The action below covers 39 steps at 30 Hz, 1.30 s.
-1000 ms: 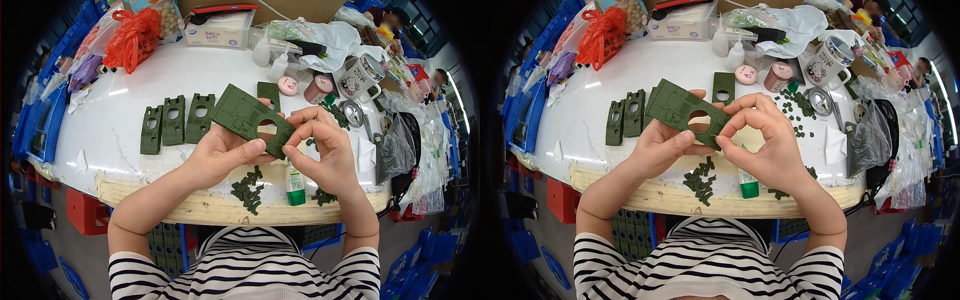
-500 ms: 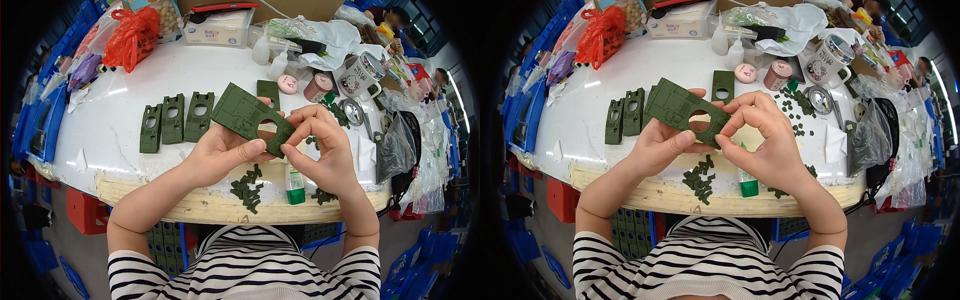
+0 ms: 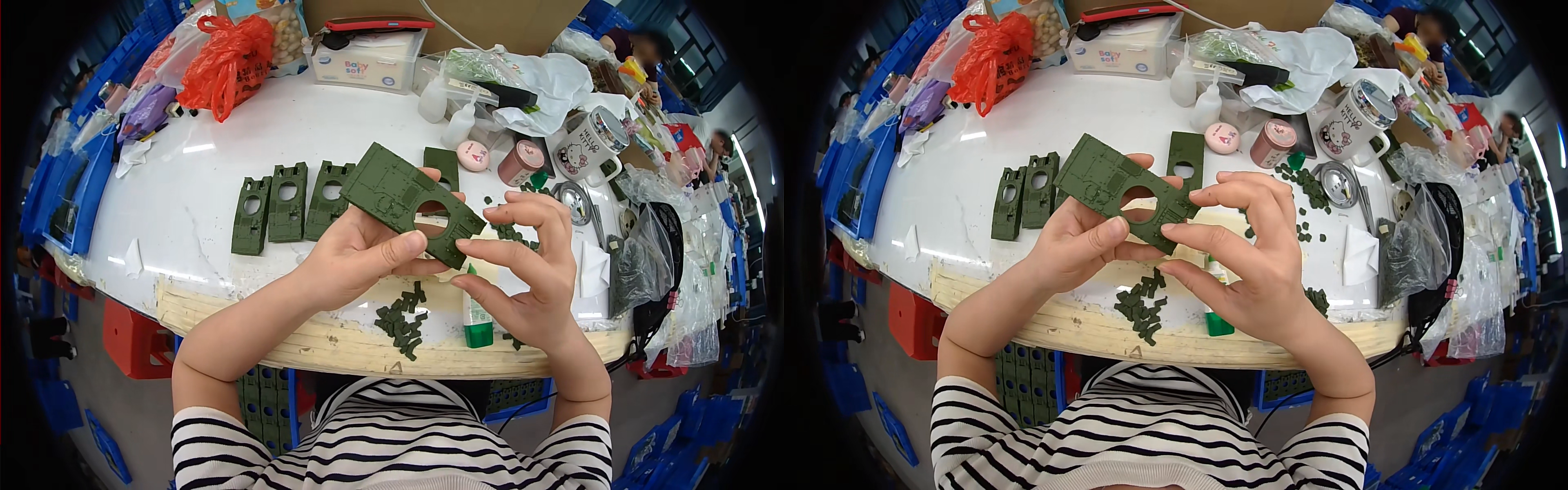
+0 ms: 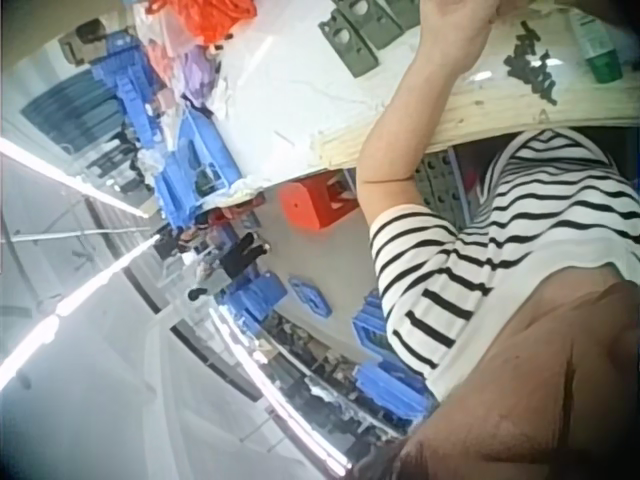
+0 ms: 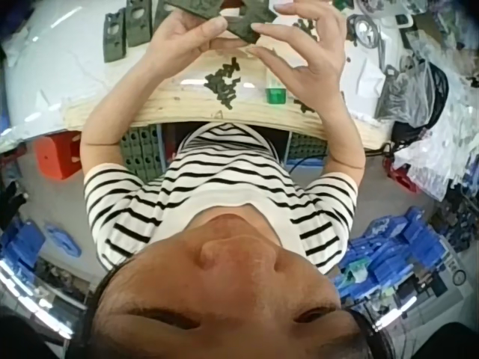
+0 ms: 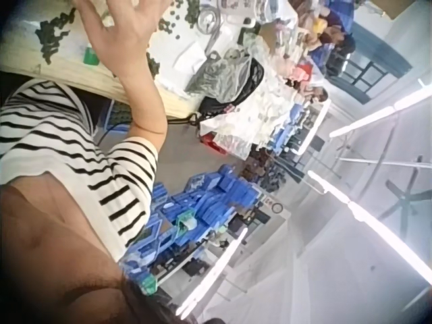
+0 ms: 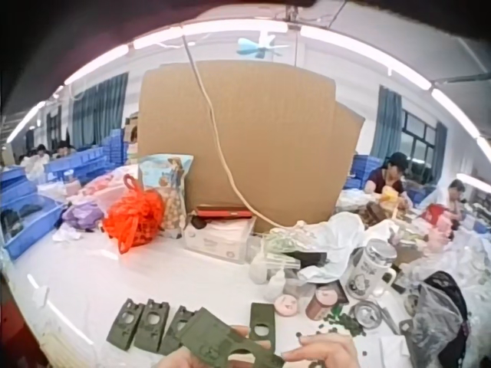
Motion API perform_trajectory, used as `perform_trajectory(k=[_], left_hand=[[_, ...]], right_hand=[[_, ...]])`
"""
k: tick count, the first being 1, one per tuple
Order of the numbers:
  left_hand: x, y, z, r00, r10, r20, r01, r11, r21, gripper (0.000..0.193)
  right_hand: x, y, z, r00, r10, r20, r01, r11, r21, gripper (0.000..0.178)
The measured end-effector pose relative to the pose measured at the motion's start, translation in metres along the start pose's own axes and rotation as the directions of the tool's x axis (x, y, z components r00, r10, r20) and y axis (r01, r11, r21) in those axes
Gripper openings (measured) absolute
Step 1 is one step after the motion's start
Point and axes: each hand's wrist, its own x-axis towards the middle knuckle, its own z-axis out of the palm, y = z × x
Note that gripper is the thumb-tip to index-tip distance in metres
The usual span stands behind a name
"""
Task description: Applying glue and attaching small parts to plastic toy tank models at a workbench.
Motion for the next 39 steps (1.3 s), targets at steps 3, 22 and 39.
perform_trajectory(k=[3, 22, 39], left_hand=[[0.000, -0.001, 0.001, 0.999, 0.036, 0.003, -0.036, 0.999, 0.030, 0.061], [-0.001, -0.006, 0.006, 0.991, 0.136, -0.017, -0.133, 0.982, 0.137, 0.066], [-0.001, 0.000, -0.006, 0.988, -0.135, 0.073, 0.135, 0.991, 0.007, 0.065]], right_hand=[[-0.002, 0.001, 0.003, 1.000, 0.008, -0.029, -0.008, 1.000, 0.000, 0.033], [-0.004, 0.000, 0.010, 0.994, 0.102, -0.049, -0.097, 0.990, 0.099, 0.027], [0.001, 0.002, -0.005, 1.000, 0.023, -0.017, -0.020, 0.990, 0.141, 0.028]])
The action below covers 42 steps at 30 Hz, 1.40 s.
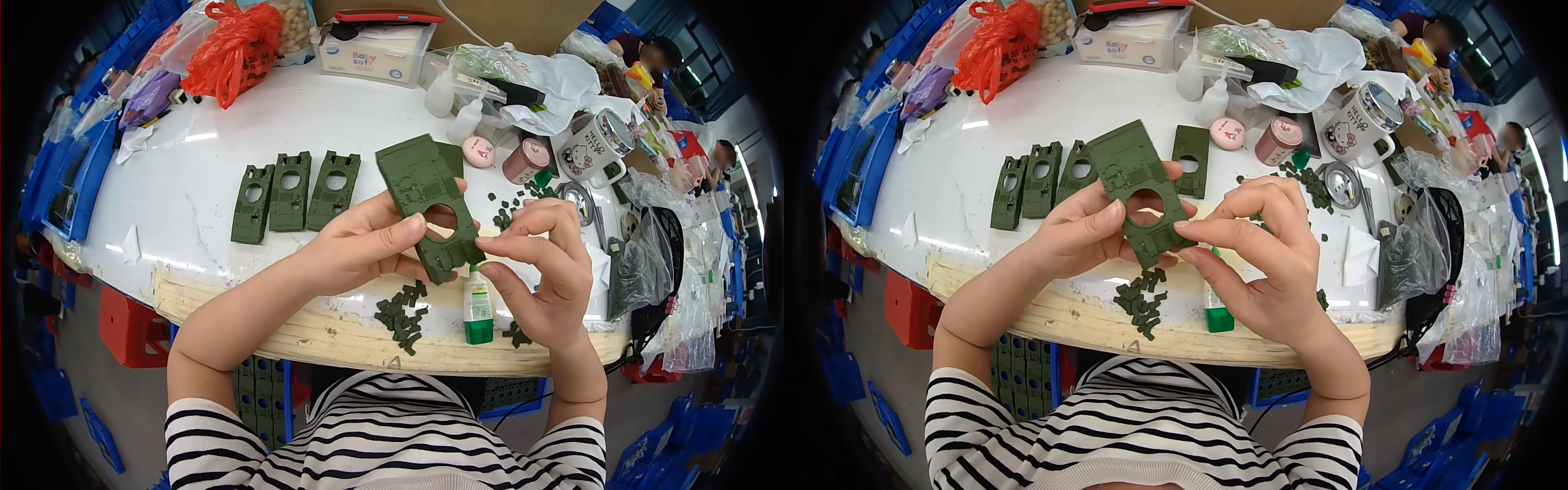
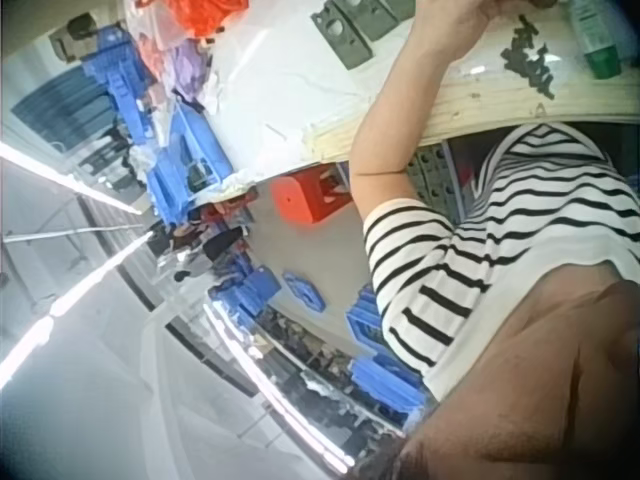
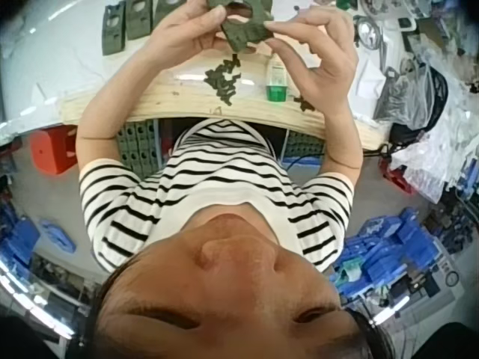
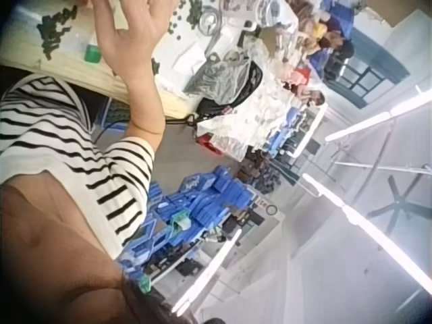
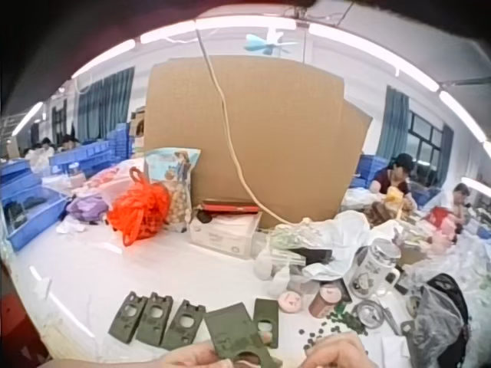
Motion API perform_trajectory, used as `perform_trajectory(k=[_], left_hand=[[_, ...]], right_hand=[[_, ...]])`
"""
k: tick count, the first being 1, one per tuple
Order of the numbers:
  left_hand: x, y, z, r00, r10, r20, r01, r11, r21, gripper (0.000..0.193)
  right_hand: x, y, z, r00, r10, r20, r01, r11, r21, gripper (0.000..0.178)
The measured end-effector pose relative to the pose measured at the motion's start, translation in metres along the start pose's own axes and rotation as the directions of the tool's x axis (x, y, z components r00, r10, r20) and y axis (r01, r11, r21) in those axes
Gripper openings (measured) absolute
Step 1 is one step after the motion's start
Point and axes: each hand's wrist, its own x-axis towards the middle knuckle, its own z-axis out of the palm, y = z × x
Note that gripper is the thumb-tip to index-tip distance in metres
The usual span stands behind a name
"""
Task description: Applying glue and attaching small parts to plastic toy tank models at a workbench.
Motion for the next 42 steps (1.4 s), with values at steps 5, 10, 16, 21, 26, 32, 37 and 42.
perform_trajectory(k=[5, 10, 16, 21, 26, 32, 37, 42], left_hand=[[-0.001, -0.008, -0.007, 0.989, -0.120, 0.083, 0.116, 0.992, 0.053, 0.066], [-0.002, -0.006, -0.008, 0.975, -0.168, 0.144, 0.156, 0.984, 0.090, 0.067], [-0.004, -0.006, -0.006, 0.975, -0.201, 0.091, 0.187, 0.972, 0.144, 0.066], [-0.004, -0.004, -0.002, 0.978, -0.191, 0.080, 0.175, 0.970, 0.171, 0.065], [-0.003, -0.006, -0.003, 0.982, -0.176, 0.075, 0.158, 0.967, 0.199, 0.064], [-0.003, -0.009, -0.004, 0.987, -0.141, 0.075, 0.120, 0.964, 0.237, 0.062], [-0.004, -0.010, -0.004, 0.987, -0.134, 0.088, 0.108, 0.961, 0.253, 0.062], [-0.004, -0.011, -0.006, 0.971, -0.187, 0.146, 0.163, 0.973, 0.162, 0.057]], right_hand=[[0.000, -0.006, 0.001, 0.996, -0.076, 0.050, 0.080, 0.994, -0.069, 0.026], [-0.001, -0.011, 0.002, 0.992, -0.090, 0.086, 0.096, 0.993, -0.070, 0.025], [-0.004, -0.017, 0.009, 0.987, -0.128, 0.097, 0.137, 0.986, -0.096, 0.024], [-0.006, -0.017, 0.010, 0.983, -0.141, 0.121, 0.154, 0.982, -0.108, 0.024], [-0.006, -0.018, 0.011, 0.984, -0.132, 0.123, 0.146, 0.983, -0.114, 0.024], [-0.006, -0.019, 0.012, 0.987, -0.098, 0.130, 0.113, 0.988, -0.106, 0.022], [-0.008, -0.020, 0.011, 0.986, -0.095, 0.134, 0.111, 0.987, -0.113, 0.023], [0.001, -0.029, -0.004, 0.994, -0.018, 0.110, 0.022, 0.999, -0.034, 0.023]])
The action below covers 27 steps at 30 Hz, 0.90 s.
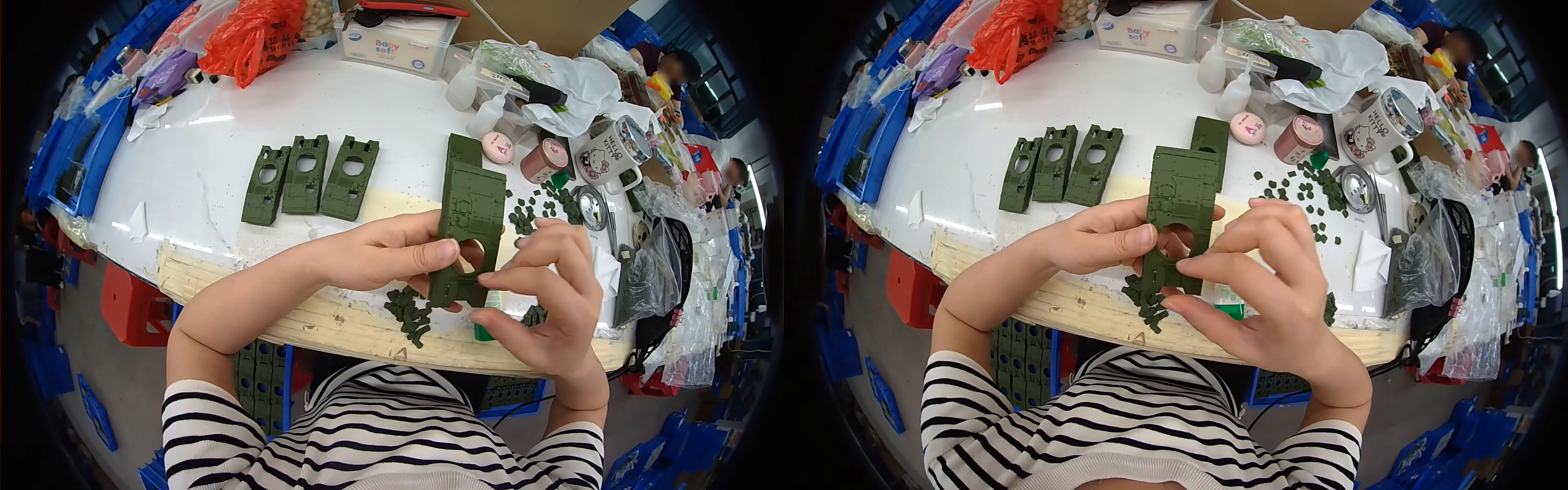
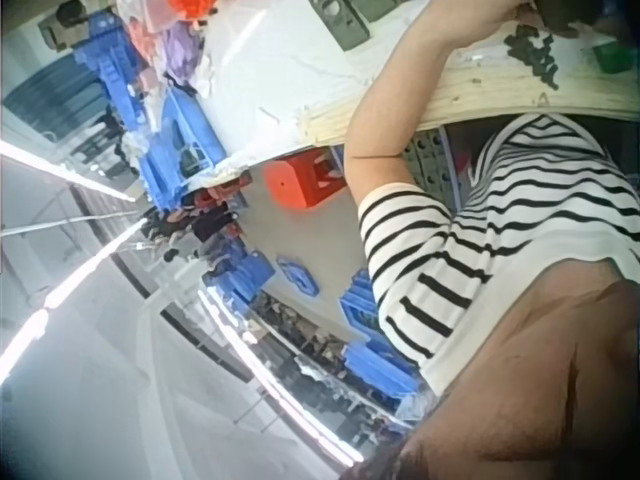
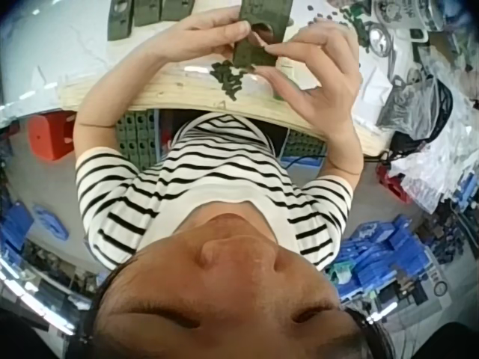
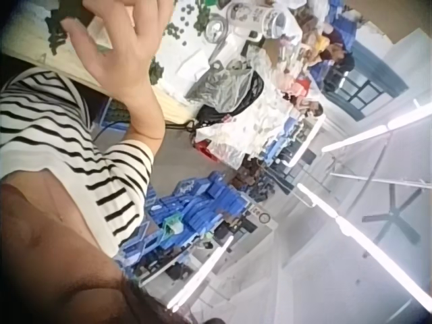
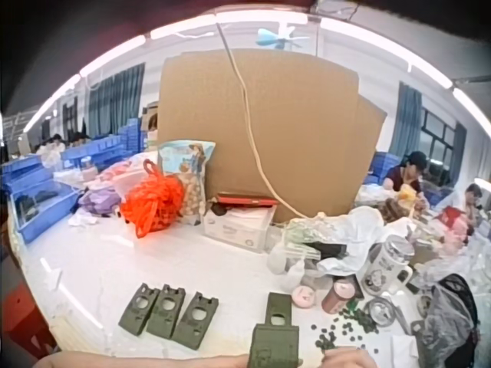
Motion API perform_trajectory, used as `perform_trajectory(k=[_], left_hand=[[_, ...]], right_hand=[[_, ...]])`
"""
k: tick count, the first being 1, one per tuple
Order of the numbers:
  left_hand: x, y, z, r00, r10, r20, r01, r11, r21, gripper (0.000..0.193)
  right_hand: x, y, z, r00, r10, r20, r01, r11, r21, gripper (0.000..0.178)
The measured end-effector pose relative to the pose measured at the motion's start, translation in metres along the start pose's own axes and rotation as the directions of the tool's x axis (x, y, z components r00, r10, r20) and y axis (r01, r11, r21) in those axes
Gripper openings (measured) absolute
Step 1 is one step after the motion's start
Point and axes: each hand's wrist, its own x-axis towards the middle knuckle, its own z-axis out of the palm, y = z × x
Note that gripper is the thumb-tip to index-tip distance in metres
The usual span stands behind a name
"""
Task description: Applying glue and attaching small parts to plastic toy tank models at a workbench.
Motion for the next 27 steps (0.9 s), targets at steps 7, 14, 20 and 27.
perform_trajectory(k=[7, 14, 20, 27], left_hand=[[0.000, 0.004, 0.002, 1.000, 0.002, 0.014, -0.002, 1.000, -0.005, 0.053], [-0.009, 0.017, 0.001, 0.992, 0.033, -0.121, -0.032, 0.999, 0.008, 0.052], [-0.100, 0.055, -0.031, 0.723, 0.257, -0.642, -0.056, 0.947, 0.317, 0.054], [-0.232, 0.064, -0.101, 0.469, -0.042, -0.882, 0.279, 0.955, 0.103, 0.047]], right_hand=[[-0.006, 0.027, -0.010, 0.977, 0.089, -0.194, -0.075, 0.994, 0.078, 0.011], [-0.008, 0.040, -0.002, 0.961, 0.118, -0.249, -0.087, 0.987, 0.134, 0.009], [-0.013, 0.039, -0.009, 0.952, 0.138, -0.273, -0.112, 0.988, 0.109, 0.010], [-0.011, 0.032, -0.005, 0.964, 0.149, -0.222, -0.113, 0.980, 0.166, 0.009]])
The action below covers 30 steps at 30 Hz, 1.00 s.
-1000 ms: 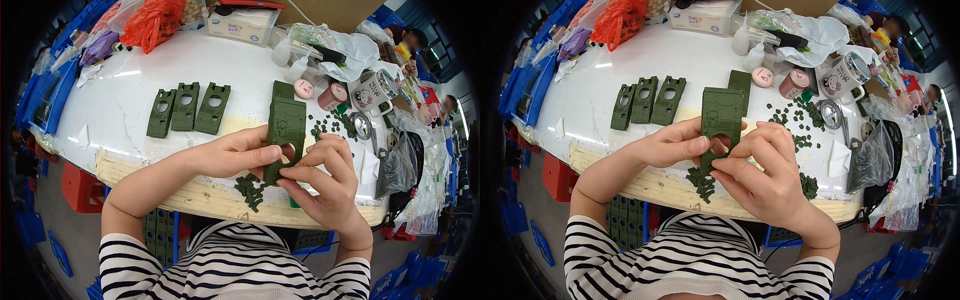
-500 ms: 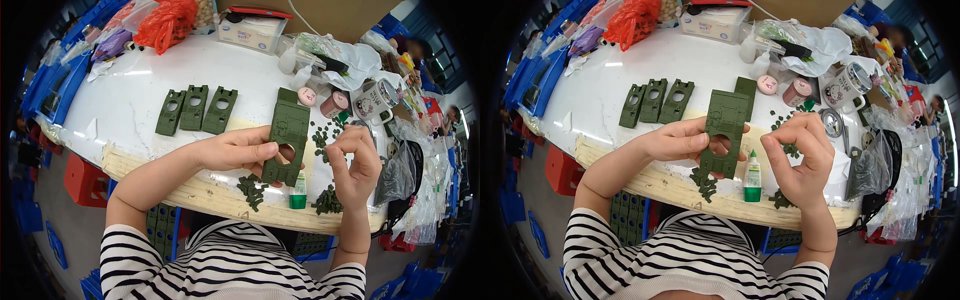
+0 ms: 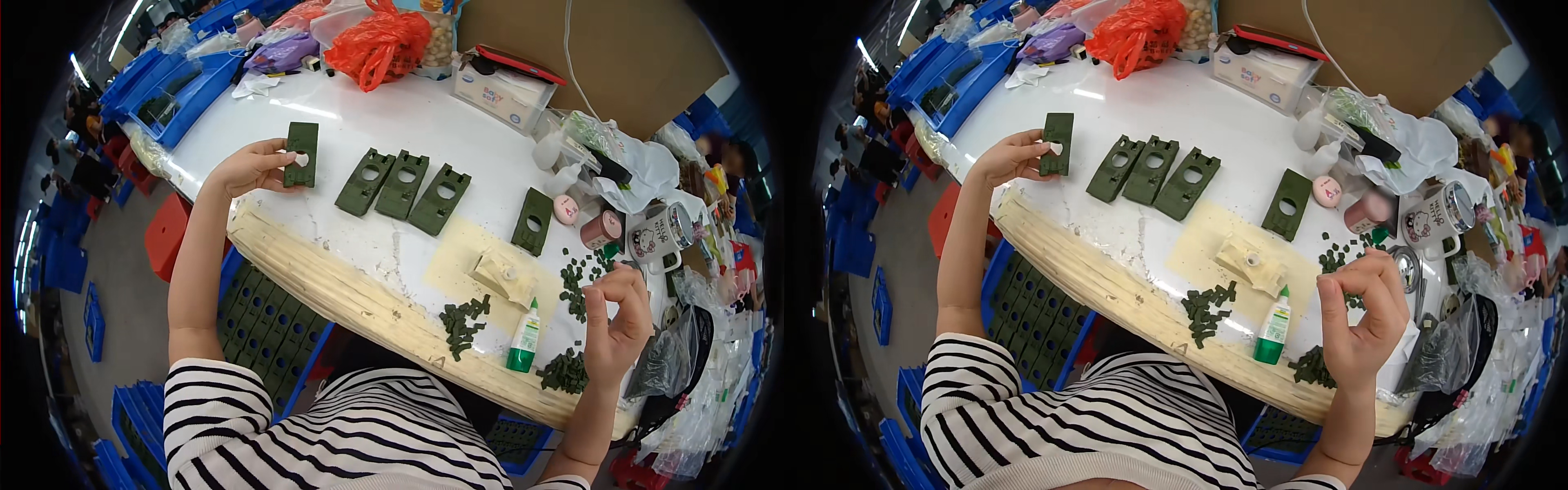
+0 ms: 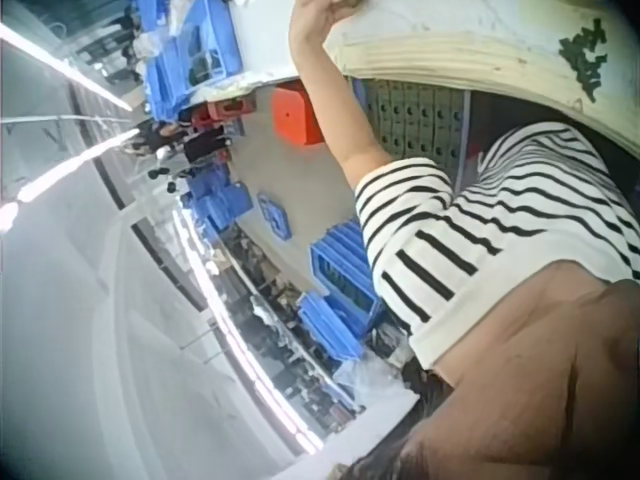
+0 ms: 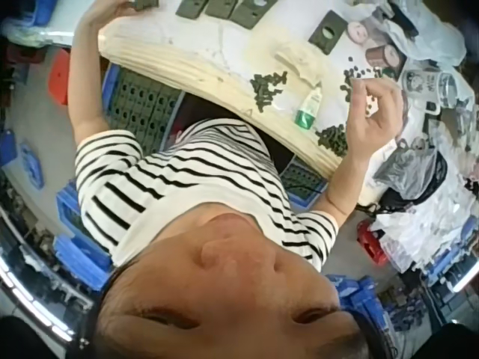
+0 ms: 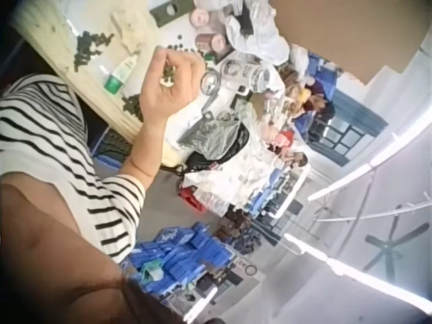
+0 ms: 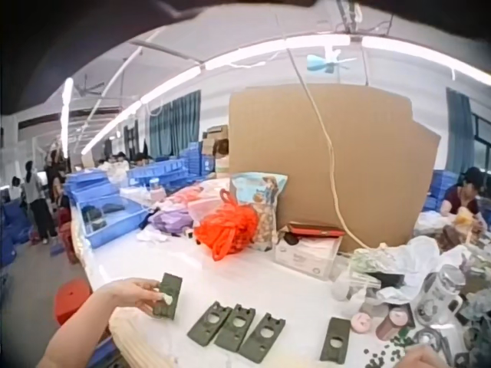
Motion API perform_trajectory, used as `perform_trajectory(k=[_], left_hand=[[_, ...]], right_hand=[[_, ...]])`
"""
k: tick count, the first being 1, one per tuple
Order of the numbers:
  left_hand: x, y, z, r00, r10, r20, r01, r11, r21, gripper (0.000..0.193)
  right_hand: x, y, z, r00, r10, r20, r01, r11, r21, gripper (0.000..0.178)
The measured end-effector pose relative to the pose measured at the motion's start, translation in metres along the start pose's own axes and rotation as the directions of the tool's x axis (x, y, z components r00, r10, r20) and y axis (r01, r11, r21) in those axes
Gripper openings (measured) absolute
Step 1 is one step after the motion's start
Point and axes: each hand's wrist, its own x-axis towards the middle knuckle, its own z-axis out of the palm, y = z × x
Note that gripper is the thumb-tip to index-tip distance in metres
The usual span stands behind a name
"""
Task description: Applying glue and attaching small parts to plastic toy tank models at a workbench.
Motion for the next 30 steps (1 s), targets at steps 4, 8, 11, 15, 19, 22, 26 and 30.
perform_trajectory(k=[4, 8, 11, 15, 19, 22, 26, 30], left_hand=[[0.014, -0.007, -0.008, 0.994, -0.106, -0.024, 0.107, 0.992, 0.068, 0.042], [0.026, -0.007, -0.014, 0.981, -0.110, -0.158, 0.153, 0.943, 0.297, 0.044], [0.024, -0.004, -0.008, 0.957, -0.101, -0.271, 0.197, 0.914, 0.355, 0.046], [0.025, -0.004, -0.008, 0.950, -0.126, -0.287, 0.228, 0.906, 0.356, 0.043], [0.025, -0.002, -0.006, 0.944, -0.126, -0.305, 0.244, 0.889, 0.387, 0.038], [0.027, 0.000, -0.003, 0.940, -0.107, -0.323, 0.253, 0.854, 0.455, 0.035], [0.024, 0.005, 0.006, 0.930, 0.009, -0.368, 0.234, 0.756, 0.611, 0.032], [0.010, 0.015, 0.052, 0.814, 0.492, -0.309, -0.080, 0.621, 0.779, 0.034]], right_hand=[[0.000, 0.003, 0.002, 1.000, 0.008, 0.021, -0.007, 1.000, -0.015, 0.009], [0.000, 0.003, 0.004, 0.999, -0.016, 0.041, 0.018, 0.999, -0.039, 0.009], [0.000, 0.002, 0.005, 0.999, -0.011, 0.049, 0.013, 0.999, -0.043, 0.009], [-0.001, 0.002, 0.005, 0.998, -0.015, 0.062, 0.018, 0.998, -0.057, 0.009], [0.000, 0.001, 0.005, 0.998, -0.030, 0.061, 0.034, 0.998, -0.061, 0.009], [0.001, 0.000, 0.003, 0.997, -0.035, 0.073, 0.040, 0.997, -0.072, 0.009], [0.001, -0.001, 0.002, 0.997, -0.033, 0.068, 0.038, 0.996, -0.075, 0.010], [0.001, 0.000, 0.003, 0.997, -0.028, 0.071, 0.034, 0.996, -0.083, 0.010]])
